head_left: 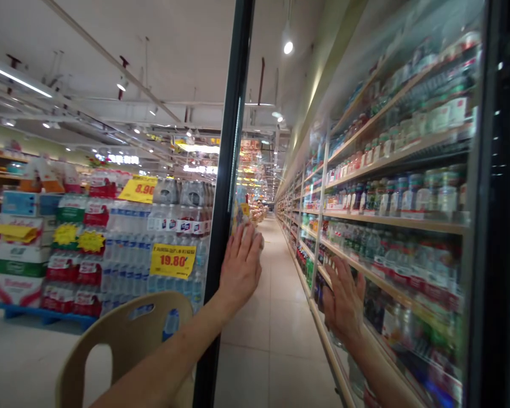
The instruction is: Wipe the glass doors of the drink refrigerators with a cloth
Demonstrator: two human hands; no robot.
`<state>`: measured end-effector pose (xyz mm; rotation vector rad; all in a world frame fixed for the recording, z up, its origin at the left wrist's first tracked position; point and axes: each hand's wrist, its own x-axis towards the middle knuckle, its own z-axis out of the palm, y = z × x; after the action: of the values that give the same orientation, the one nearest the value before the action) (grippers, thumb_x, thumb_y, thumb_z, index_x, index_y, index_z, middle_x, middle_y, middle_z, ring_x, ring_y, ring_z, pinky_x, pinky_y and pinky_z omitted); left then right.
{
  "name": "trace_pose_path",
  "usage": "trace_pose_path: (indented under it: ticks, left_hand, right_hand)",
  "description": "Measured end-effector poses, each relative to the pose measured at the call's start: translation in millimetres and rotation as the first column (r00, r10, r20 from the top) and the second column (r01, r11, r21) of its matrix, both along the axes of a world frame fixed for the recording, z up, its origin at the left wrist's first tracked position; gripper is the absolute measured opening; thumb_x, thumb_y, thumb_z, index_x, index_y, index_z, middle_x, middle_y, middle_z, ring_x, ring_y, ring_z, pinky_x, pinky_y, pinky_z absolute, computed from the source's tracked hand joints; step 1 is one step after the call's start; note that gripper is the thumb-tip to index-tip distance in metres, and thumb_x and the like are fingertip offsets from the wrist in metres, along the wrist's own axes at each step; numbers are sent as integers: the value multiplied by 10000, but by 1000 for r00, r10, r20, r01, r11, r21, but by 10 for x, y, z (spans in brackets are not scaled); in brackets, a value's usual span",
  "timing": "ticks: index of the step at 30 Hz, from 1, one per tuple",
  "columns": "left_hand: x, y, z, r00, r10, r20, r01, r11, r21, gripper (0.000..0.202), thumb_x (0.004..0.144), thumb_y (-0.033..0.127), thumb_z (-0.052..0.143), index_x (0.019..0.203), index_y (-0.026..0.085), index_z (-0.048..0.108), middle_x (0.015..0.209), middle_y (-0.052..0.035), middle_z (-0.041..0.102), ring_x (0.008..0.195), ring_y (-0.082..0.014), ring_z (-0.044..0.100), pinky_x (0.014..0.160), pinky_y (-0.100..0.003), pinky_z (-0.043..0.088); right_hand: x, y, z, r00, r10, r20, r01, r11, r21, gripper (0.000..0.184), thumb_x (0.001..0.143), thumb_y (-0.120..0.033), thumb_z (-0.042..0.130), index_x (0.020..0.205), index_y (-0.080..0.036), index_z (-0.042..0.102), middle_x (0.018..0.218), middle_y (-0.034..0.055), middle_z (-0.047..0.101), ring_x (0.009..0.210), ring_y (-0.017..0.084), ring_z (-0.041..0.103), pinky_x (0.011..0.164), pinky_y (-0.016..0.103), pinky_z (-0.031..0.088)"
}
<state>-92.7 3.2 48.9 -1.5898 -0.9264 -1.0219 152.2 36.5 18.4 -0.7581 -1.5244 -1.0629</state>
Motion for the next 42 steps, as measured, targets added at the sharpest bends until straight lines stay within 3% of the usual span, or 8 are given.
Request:
trace_pose_path:
  ticks: [6,11,17,22,28,34,39,42]
  left_hand:
    - [14,-18,-265,914,-84,-397,65,996,-62,486,826,163,447,1311,143,434,1529,-62,165,1398,-262,143,1116,-388,220]
    - [15,89,251,997,-27,76,22,998,65,524,835,120,421,1346,52,332,1467,-195,285,1408,-278,54,1084,-477,275]
    - [32,148,377,900,-31,-436,70,995,73,467,848,155,438,1312,119,399,1482,-119,294,1403,-253,113,1098,-389,267]
    - [31,177,896,1000,4,29,-7,994,106,446,871,158,407,1310,83,377,1433,-176,359,1402,-245,128,1091,-440,280]
    - [100,199,814,870,-50,-490,110,990,93,413,861,143,397,1272,125,434,1419,-103,409,1398,-234,144,1099,-385,277]
    - [132,275,1512,1000,-21,14,19,993,116,439,879,187,387,1302,67,385,1442,-178,343,1394,-239,164,1106,-436,261]
    - [193,283,1467,841,-83,-534,80,996,-29,414,892,194,371,1302,148,408,1441,-83,380,1388,-198,192,1126,-386,223]
    - [198,281,1611,919,-51,-391,53,999,-7,439,894,198,366,1324,110,381,1455,-117,347,1385,-207,203,1130,-384,207]
  right_hand:
    - [-45,8,37,1000,11,25,-11,1000,-24,583,872,-160,406,1427,-248,252,1478,84,321,1371,246,276,1124,510,140]
    - [-24,35,170,1000,24,-10,-24,1000,16,594,867,-161,422,1428,-256,250,1479,81,321,1366,244,290,1123,509,146]
    - [25,56,355,999,11,47,-12,1000,12,578,867,-176,425,1418,-260,272,1448,87,378,1357,233,311,1123,497,140]
    - [89,67,490,1000,22,-15,-21,999,38,554,878,-189,414,1413,-247,284,1428,104,406,1355,224,315,1123,486,139]
    - [172,97,514,997,0,77,-3,999,34,545,871,-174,403,1402,-249,304,1411,99,433,1347,215,332,1128,479,131]
    - [248,129,574,1000,-17,9,16,996,82,573,879,-180,400,1427,-252,250,1445,90,382,1375,213,269,1132,475,127]
    - [324,146,549,997,-60,57,57,997,57,585,880,-181,405,1434,-253,231,1434,94,400,1374,207,272,1130,476,133]
    - [367,163,542,997,-76,29,74,995,61,591,878,-180,402,1437,-246,222,1427,98,409,1370,209,283,1130,478,141]
